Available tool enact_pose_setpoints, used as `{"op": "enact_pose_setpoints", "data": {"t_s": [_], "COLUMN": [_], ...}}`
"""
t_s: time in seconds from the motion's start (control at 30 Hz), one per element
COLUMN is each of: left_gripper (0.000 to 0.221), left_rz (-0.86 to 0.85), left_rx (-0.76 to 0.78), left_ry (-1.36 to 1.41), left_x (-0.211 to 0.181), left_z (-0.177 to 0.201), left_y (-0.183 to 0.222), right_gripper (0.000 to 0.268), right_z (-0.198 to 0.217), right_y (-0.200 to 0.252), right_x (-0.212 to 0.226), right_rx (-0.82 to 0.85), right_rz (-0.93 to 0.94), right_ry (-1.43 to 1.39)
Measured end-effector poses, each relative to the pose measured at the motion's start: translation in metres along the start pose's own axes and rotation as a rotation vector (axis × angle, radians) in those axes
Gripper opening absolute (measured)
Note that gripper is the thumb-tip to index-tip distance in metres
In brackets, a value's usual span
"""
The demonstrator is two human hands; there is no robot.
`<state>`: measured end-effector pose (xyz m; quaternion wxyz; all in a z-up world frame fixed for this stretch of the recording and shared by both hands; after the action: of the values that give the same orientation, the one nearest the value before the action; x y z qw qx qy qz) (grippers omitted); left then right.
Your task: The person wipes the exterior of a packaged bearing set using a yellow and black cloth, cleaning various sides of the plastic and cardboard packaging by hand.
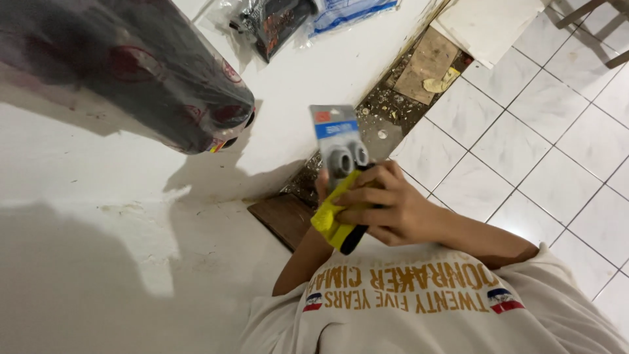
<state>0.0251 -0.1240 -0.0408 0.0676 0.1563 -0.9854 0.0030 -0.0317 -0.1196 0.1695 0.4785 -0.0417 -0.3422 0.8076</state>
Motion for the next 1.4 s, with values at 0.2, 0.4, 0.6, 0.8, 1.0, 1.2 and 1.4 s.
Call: {"op": "enact_pose_setpoints", "data": {"t_s": [0.2,0.4,0.6,0.8,1.0,1.2,1.4], "left_gripper": [0.095,0.115,0.123,0.119,0.116,0.112,0.108], "left_rz": [-0.07,-0.168,-0.195,-0.184,-0.172,-0.151,-0.135], "left_rx": [0.083,0.164,0.203,0.164,0.131,0.102,0.071], "left_ry": [-0.083,-0.187,-0.242,-0.237,-0.241,-0.226,-0.23], "left_x": [0.001,-0.004,-0.004,0.002,0.002,0.004,-0.028], "left_z": [0.006,0.002,-0.002,0.008,0.016,0.037,0.074], "left_y": [0.009,0.024,0.027,0.031,0.034,0.039,0.113], "right_gripper": [0.032,0.028,0.031,0.035,0.032,0.031,0.033], "right_z": [-0.007,-0.006,-0.003,-0.005,-0.002,0.002,0.002], "right_y": [0.021,0.021,0.028,0.035,0.031,0.046,0.036], "right_x": [-0.045,-0.018,-0.037,-0.04,-0.013,-0.053,-0.027], "right_rx": [0.035,-0.05,-0.018,-0.062,-0.068,-0.114,-0.177], "right_rz": [-0.206,-0.111,-0.199,-0.186,-0.11,-0.25,-0.172], "right_ry": [0.006,-0.322,-0.083,-0.122,-0.131,0.144,-0.13]}}
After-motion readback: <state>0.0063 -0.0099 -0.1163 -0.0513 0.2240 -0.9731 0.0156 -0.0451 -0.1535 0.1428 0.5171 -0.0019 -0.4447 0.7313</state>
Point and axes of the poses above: each hand's wrist, its own y-axis away from the middle knuckle, its own z-axis out of the back of the hand, x = y × z, the point moved 10 cm from there along -y, towards the middle knuckle, and after that the axes turned 10 degrees about y, right-handed, at the moved point
